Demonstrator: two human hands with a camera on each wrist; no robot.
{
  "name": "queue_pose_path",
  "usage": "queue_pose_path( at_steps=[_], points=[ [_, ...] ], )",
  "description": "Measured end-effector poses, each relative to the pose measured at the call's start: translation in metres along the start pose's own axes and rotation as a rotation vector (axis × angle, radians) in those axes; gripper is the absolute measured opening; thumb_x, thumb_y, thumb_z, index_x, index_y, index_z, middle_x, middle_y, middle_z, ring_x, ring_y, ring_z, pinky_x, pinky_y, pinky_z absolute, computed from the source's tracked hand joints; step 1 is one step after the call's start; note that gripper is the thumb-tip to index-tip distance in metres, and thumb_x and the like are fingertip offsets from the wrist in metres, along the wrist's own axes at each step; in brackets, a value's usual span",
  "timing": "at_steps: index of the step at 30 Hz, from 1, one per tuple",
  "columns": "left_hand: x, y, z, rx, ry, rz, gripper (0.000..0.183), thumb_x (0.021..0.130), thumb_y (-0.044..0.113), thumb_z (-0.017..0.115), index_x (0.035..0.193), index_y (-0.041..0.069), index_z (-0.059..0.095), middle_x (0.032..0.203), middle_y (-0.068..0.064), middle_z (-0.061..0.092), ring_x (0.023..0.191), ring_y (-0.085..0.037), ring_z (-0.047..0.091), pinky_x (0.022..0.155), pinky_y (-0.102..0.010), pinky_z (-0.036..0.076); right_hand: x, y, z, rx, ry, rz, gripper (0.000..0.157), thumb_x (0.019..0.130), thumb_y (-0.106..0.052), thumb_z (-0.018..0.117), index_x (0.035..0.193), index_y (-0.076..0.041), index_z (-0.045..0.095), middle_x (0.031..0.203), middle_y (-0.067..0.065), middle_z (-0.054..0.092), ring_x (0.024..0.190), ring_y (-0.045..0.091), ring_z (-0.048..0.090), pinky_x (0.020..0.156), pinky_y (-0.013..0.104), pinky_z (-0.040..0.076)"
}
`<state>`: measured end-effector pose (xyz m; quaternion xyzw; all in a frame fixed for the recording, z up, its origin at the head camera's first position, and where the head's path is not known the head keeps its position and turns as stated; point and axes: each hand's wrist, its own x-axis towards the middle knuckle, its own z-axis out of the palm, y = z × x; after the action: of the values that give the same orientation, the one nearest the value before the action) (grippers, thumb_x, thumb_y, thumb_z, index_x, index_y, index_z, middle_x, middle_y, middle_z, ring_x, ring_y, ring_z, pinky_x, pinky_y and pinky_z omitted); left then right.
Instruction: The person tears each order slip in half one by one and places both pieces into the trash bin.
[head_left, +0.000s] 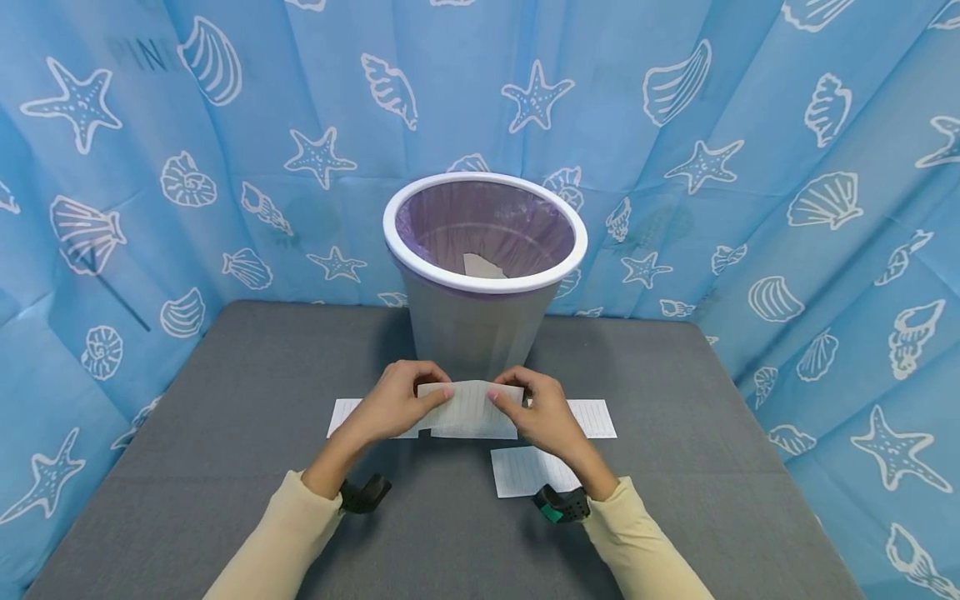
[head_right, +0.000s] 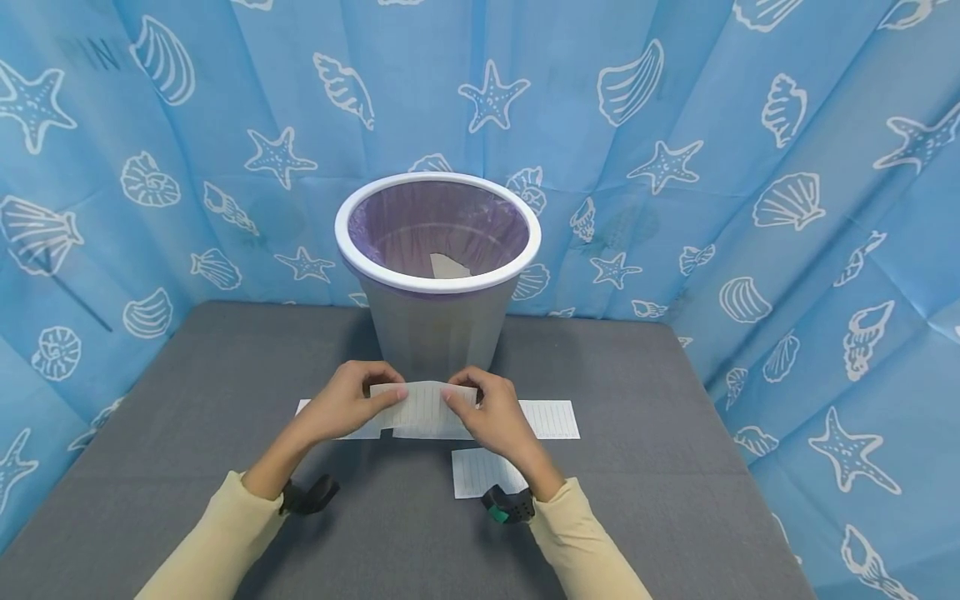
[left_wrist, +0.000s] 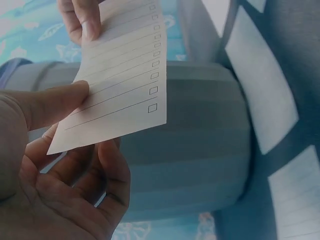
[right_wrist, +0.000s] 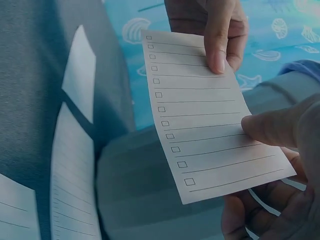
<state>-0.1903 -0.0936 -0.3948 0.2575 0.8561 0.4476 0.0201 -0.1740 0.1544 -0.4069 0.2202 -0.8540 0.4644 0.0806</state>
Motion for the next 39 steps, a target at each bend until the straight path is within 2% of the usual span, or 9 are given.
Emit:
queue_pose_path(
  at_steps=[14,23,31,39],
  points=[
    [0.021,0.026,-0.011,0.002,0.005,0.027,0.016,0.099,0.017,0.069,0.107,0.005,0.075,0.105,-0.008,0.072,0.076,-0.016,0.060,0.066,-0.033,0.052,0.013,-0.013,-0.023,0.024,0.072,-0.055,0.013,0.096,-0.013,0.071,0.107,-0.007,0.074,0.101,0.004,0.072,0.089,0.019,0.064,0.075,0.040,0.051],
    [0.031,0.037,-0.015,-0.011,0.048,0.074,0.017,0.098,0.015,0.069,0.107,0.002,0.074,0.104,-0.009,0.073,0.077,-0.018,0.062,0.068,-0.036,0.053,0.024,-0.020,-0.032,0.060,0.104,-0.106,0.010,0.097,-0.012,0.070,0.104,-0.006,0.075,0.097,0.005,0.073,0.085,0.018,0.064,0.073,0.033,0.050],
    [0.036,0.046,-0.018,-0.063,0.084,0.091,0.017,0.098,0.018,0.070,0.106,0.004,0.075,0.105,-0.007,0.073,0.109,-0.026,0.067,0.092,-0.047,0.053,0.027,-0.027,-0.038,0.109,0.109,-0.127,0.010,0.097,-0.008,0.069,0.104,-0.003,0.074,0.095,0.007,0.073,0.078,0.017,0.061,0.067,0.028,0.049],
    [0.039,0.061,-0.021,-0.074,0.119,0.155,0.020,0.097,0.020,0.071,0.105,0.003,0.076,0.104,-0.006,0.074,0.096,-0.020,0.066,0.082,-0.040,0.053,0.032,-0.038,-0.044,0.188,0.101,-0.161,0.009,0.095,-0.003,0.070,0.103,0.000,0.074,0.095,0.010,0.072,0.078,0.016,0.060,0.068,0.025,0.048]
  ],
)
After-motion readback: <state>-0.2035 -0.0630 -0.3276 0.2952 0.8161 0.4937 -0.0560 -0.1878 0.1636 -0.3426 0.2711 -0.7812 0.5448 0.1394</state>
